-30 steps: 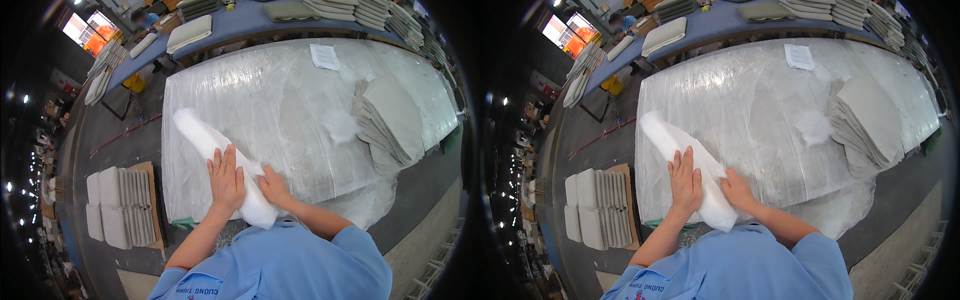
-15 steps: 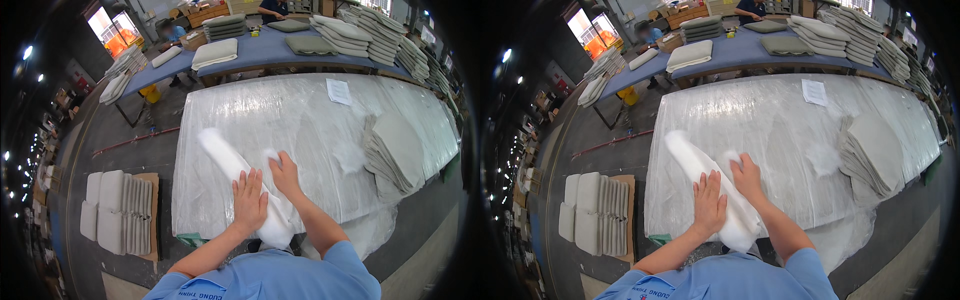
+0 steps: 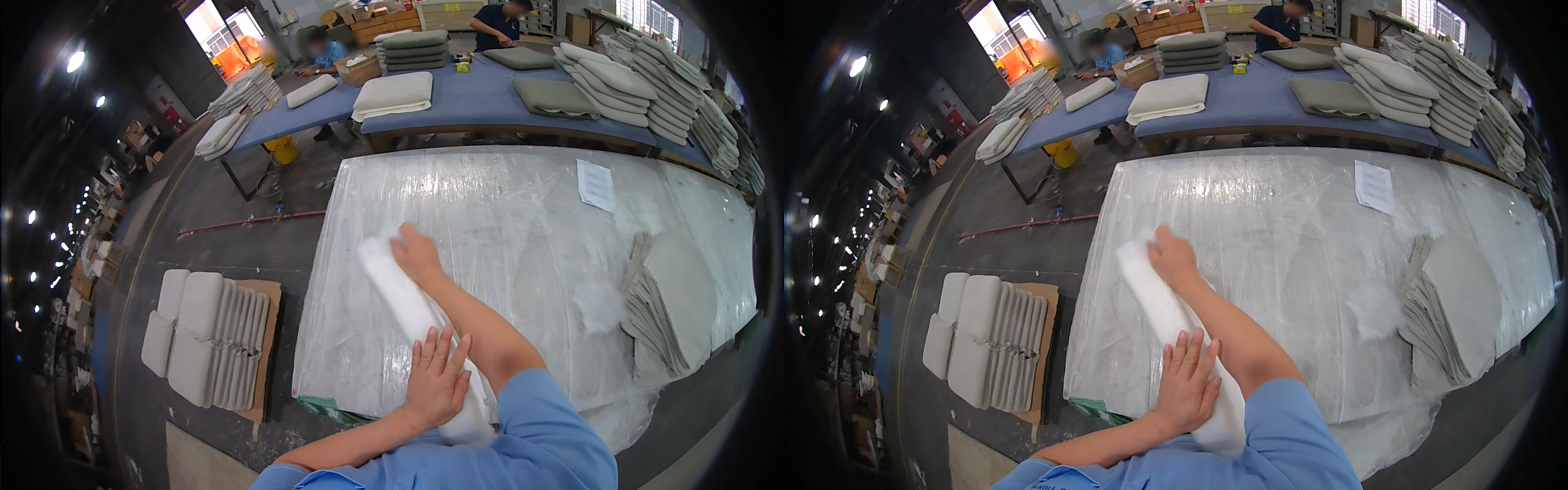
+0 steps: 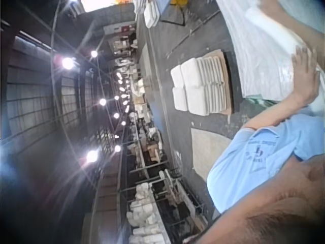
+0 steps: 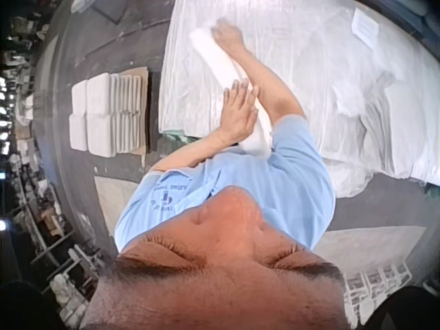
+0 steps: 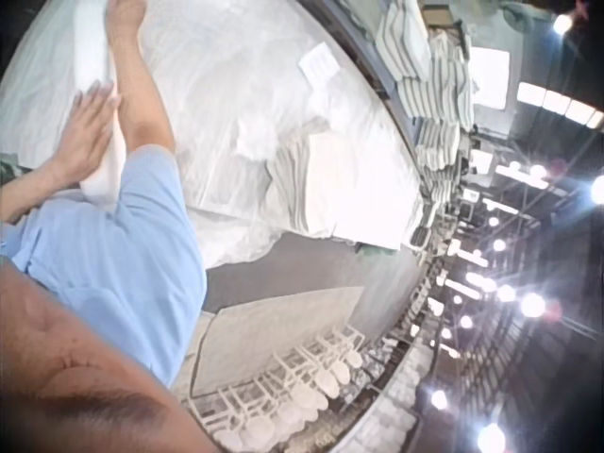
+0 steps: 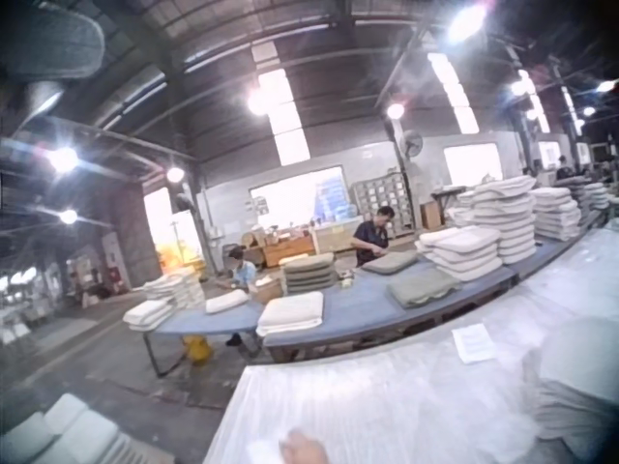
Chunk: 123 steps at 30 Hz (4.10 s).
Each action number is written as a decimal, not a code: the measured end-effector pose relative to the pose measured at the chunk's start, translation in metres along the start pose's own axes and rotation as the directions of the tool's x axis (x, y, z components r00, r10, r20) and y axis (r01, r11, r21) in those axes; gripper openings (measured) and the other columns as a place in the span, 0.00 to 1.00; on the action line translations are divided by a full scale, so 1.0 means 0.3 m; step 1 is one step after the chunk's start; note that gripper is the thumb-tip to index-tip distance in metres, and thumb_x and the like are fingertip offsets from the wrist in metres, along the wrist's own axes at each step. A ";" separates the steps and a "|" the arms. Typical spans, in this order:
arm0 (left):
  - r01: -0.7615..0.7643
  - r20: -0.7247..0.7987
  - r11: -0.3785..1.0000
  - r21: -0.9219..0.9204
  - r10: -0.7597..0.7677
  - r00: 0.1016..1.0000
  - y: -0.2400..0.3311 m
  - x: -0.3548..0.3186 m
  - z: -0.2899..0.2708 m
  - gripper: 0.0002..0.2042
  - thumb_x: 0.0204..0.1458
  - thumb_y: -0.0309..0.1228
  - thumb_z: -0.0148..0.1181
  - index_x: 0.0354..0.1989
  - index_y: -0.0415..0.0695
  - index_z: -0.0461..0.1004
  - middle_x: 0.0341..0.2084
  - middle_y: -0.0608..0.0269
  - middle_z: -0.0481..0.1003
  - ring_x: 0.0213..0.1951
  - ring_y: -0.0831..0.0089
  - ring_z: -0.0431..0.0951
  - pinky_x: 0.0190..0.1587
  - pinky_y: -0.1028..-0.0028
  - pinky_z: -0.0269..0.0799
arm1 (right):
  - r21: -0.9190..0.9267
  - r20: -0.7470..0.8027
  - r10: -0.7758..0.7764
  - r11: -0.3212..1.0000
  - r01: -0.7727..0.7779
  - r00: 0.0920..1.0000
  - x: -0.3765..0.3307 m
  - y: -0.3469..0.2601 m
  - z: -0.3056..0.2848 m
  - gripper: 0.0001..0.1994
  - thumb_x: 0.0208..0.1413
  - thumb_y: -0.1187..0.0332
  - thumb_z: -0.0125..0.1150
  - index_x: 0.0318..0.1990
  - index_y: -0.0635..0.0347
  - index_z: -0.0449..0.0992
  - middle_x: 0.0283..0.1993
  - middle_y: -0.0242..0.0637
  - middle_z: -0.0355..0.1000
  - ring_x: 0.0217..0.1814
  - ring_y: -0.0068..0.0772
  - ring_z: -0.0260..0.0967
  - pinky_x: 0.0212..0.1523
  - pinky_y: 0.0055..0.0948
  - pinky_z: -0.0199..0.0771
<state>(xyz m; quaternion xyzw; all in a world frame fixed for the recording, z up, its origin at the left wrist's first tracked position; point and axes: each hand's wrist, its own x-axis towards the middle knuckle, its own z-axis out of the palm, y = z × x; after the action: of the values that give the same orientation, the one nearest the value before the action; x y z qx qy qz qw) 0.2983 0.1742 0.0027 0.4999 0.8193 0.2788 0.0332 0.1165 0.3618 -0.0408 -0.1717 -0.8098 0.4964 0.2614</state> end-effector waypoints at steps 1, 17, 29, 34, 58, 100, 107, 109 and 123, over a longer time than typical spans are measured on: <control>-0.020 0.030 1.000 0.001 0.020 0.999 0.023 0.022 0.000 0.32 0.64 0.36 0.52 0.77 0.43 0.57 0.76 0.37 0.52 0.77 0.34 0.46 0.74 0.37 0.36 | -0.090 0.023 -0.021 0.996 0.023 1.000 0.006 0.071 -0.001 0.13 0.64 0.60 0.59 0.45 0.62 0.70 0.33 0.60 0.77 0.38 0.68 0.77 0.40 0.58 0.74; 0.003 -0.020 1.000 0.003 -0.003 1.000 0.020 0.022 -0.023 0.35 0.63 0.38 0.57 0.77 0.44 0.55 0.75 0.41 0.56 0.76 0.38 0.51 0.75 0.42 0.42 | -0.307 0.012 -0.047 0.950 0.048 0.999 0.140 0.111 -0.058 0.14 0.63 0.59 0.62 0.46 0.59 0.72 0.38 0.57 0.78 0.43 0.64 0.77 0.43 0.54 0.74; -0.011 0.148 -0.277 -0.961 -0.545 0.825 -0.113 0.134 -0.228 0.30 0.69 0.42 0.56 0.75 0.40 0.58 0.65 0.53 0.69 0.58 0.66 0.75 0.60 0.64 0.72 | 0.679 0.078 0.155 0.715 -0.167 0.985 -0.201 -0.413 -0.164 0.03 0.67 0.68 0.57 0.43 0.56 0.74 0.34 0.35 0.73 0.29 0.27 0.68 0.27 0.27 0.68; -0.143 0.213 -0.525 -0.839 -0.559 0.802 -0.249 0.005 -0.209 0.19 0.70 0.36 0.53 0.64 0.39 0.68 0.54 0.57 0.75 0.54 0.64 0.78 0.56 0.64 0.77 | -0.088 0.485 -0.491 0.796 0.599 0.724 -0.406 -0.423 -0.153 0.12 0.51 0.69 0.71 0.40 0.63 0.77 0.54 0.47 0.73 0.56 0.50 0.71 0.55 0.43 0.73; 0.499 0.181 -0.498 -0.709 -0.813 -0.554 -1.305 -1.140 0.213 0.22 0.53 0.33 0.69 0.56 0.42 0.77 0.52 0.46 0.80 0.56 0.49 0.79 0.54 0.58 0.76 | -0.612 0.197 0.220 0.789 -0.056 0.955 -0.536 -0.344 -0.072 0.48 0.52 0.75 0.59 0.81 0.55 0.44 0.75 0.61 0.58 0.74 0.59 0.61 0.74 0.43 0.59; 0.660 0.440 0.471 -0.585 -0.498 0.747 -1.324 -0.777 -0.205 0.27 0.54 0.33 0.73 0.61 0.37 0.74 0.46 0.50 0.82 0.49 0.64 0.82 0.54 0.67 0.77 | -0.596 0.054 0.318 0.771 -0.225 0.946 -0.745 -0.484 -0.119 0.55 0.46 0.67 0.68 0.81 0.57 0.39 0.51 0.63 0.77 0.54 0.67 0.76 0.55 0.48 0.76; -0.064 -0.002 0.904 -0.422 0.070 0.998 -0.794 -0.163 -0.388 0.43 0.46 0.36 0.77 0.72 0.43 0.63 0.70 0.45 0.64 0.73 0.46 0.60 0.74 0.58 0.56 | -0.550 0.061 0.286 0.809 -0.206 0.956 -1.057 -0.564 -0.400 0.55 0.42 0.70 0.70 0.80 0.57 0.45 0.56 0.61 0.75 0.56 0.65 0.76 0.59 0.46 0.75; -0.203 0.020 0.960 -0.191 0.210 0.977 -0.672 -0.090 -0.380 0.40 0.46 0.36 0.76 0.70 0.44 0.66 0.67 0.46 0.68 0.71 0.43 0.63 0.73 0.58 0.58 | -0.535 0.028 0.343 0.798 -0.276 0.939 -1.131 -0.594 -0.466 0.54 0.40 0.71 0.71 0.78 0.57 0.50 0.57 0.59 0.75 0.57 0.64 0.75 0.60 0.45 0.74; -0.530 0.372 0.841 -0.111 0.530 0.762 -0.048 0.113 -0.545 0.19 0.42 0.33 0.72 0.45 0.46 0.79 0.38 0.58 0.81 0.43 0.54 0.81 0.50 0.59 0.75 | 0.046 0.029 0.266 0.962 -0.268 0.963 -1.229 -0.174 -0.810 0.24 0.51 0.72 0.74 0.58 0.61 0.79 0.57 0.41 0.80 0.60 0.36 0.77 0.62 0.34 0.73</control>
<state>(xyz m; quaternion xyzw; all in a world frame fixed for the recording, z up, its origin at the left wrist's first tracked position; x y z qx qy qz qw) 0.2154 0.1285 0.1411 0.7558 0.6215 0.1717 0.1147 0.5564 0.3138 0.0026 -0.2671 -0.7698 0.5488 0.1870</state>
